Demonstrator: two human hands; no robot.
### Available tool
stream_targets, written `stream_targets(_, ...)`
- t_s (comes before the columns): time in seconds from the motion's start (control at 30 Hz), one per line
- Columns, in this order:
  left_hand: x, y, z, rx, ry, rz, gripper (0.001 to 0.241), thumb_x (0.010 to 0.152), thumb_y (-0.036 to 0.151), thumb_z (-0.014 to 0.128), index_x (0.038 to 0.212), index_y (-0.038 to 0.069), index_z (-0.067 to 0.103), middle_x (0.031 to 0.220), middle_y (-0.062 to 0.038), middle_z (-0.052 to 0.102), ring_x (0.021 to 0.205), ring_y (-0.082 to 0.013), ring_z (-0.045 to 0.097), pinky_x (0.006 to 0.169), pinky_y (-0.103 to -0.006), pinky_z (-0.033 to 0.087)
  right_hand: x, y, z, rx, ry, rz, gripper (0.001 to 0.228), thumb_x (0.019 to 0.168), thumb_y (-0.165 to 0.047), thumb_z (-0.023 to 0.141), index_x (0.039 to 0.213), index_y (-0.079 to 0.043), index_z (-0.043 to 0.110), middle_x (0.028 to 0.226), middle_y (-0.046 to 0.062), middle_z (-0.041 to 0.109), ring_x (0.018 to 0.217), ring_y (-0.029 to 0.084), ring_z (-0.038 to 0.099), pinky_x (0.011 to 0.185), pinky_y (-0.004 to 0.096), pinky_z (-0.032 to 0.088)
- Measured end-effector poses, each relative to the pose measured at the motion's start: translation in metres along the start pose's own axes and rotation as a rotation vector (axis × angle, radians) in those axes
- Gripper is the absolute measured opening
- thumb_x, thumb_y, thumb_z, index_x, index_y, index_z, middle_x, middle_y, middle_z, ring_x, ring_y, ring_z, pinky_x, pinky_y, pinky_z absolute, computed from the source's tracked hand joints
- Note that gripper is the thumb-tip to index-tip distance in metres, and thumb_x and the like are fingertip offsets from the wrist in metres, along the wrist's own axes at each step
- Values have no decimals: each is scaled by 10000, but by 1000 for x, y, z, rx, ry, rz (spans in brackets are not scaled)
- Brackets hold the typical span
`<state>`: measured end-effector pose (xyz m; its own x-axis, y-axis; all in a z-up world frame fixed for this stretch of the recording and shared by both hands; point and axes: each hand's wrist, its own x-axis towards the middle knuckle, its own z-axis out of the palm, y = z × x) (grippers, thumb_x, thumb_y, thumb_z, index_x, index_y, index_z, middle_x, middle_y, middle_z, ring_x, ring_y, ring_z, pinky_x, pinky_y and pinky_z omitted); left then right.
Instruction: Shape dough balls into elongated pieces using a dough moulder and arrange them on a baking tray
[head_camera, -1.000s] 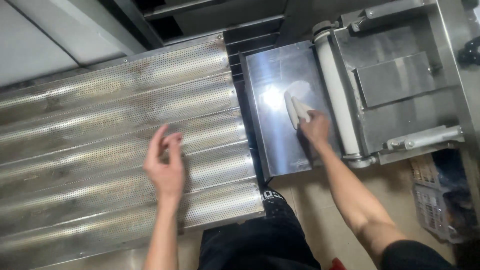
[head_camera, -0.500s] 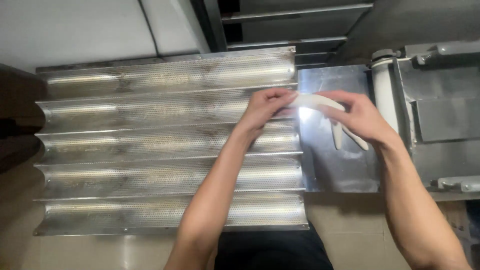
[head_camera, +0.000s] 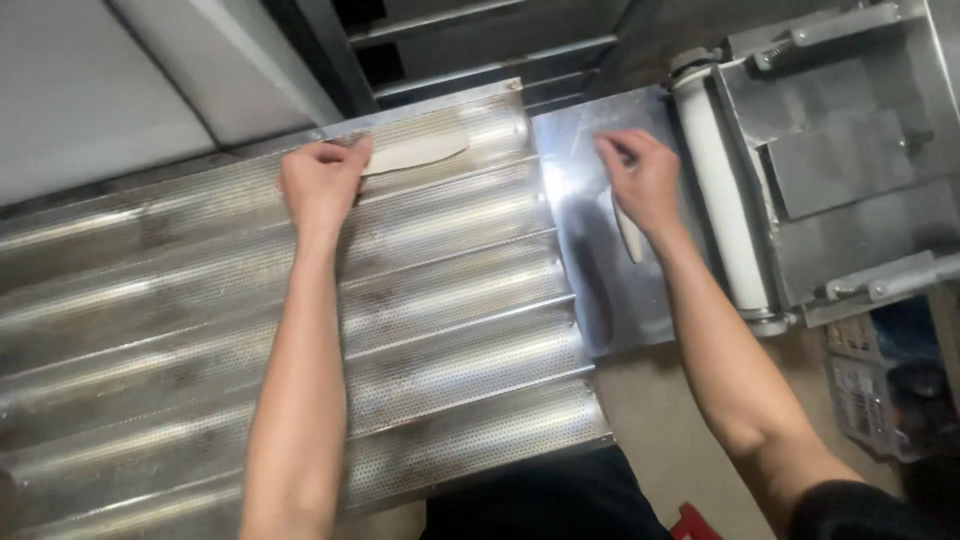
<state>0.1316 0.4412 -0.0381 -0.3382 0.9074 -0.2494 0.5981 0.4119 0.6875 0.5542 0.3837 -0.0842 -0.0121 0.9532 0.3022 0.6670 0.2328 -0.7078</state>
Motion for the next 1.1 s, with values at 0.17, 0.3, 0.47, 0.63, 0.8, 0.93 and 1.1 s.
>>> stream_targets(0.17, -73, 52, 10, -481, 198, 251, 138, 969, 134, 712, 1051, 27, 742, 856, -125, 694, 579, -146, 687, 517, -248, 623, -122, 186, -35, -548, -307, 402, 436, 770, -180, 855, 1185, -78, 768, 1103, 199, 731, 1096, 415, 698, 999, 495, 536)
stream_targets(0.3, -131, 93, 73, -594, -28, 197, 161, 997, 120, 668, 1095, 3, 717, 872, -142, 666, 600, -158, 676, 533, -275, 653, -124, 209, -40, -510, -394, 475, 428, 794, -212, 807, 1210, -120, 769, 1092, 163, 735, 1094, 381, 705, 983, 477, 547)
stream_targets(0.47, -179, 136, 137, -631, -559, -68, 324, 925, 146, 699, 1207, -13, 695, 914, -244, 731, 653, -284, 762, 585, -365, 692, -71, 69, -112, 5, -288, 684, 366, 911, -204, 679, 1266, -123, 716, 1251, 228, 690, 1244, 464, 604, 1063, 544, 458)
stream_targets(0.63, -194, 173, 102, -718, -801, -207, 800, 851, 539, 724, 1347, -63, 546, 875, -316, 707, 633, -323, 757, 606, -377, 677, -43, -90, -145, 389, -436, 345, 511, 814, -13, 747, 1309, -19, 621, 1178, 199, 680, 1240, 293, 607, 1143, 484, 421)
stream_targets(0.8, -172, 107, 60, -913, -718, -84, 296, 875, 167, 776, 1039, -71, 711, 914, -307, 713, 721, -320, 757, 657, -372, 674, -23, -160, -103, 414, -538, 167, 485, 817, -21, 822, 1284, -13, 693, 1221, 195, 696, 1226, 253, 611, 1038, 447, 502)
stream_targets(0.93, -146, 58, 4, -809, -576, 78, 257, 878, 118, 805, 1091, -19, 763, 1079, -267, 724, 949, -280, 716, 826, -384, 658, -12, -184, -40, 315, -475, 67, 252, 928, -49, 760, 1168, 25, 744, 1159, 252, 726, 1128, 383, 688, 947, 468, 555)
stream_targets(1.1, -110, 7, -14, -421, -418, 280, 201, 881, 207, 803, 1080, 182, 815, 1112, -109, 776, 1076, -249, 718, 903, -360, 595, 6, -182, 15, 125, -380, -164, 239, 904, -35, 817, 1142, -31, 790, 1117, 195, 762, 1037, 384, 731, 853, 441, 599)
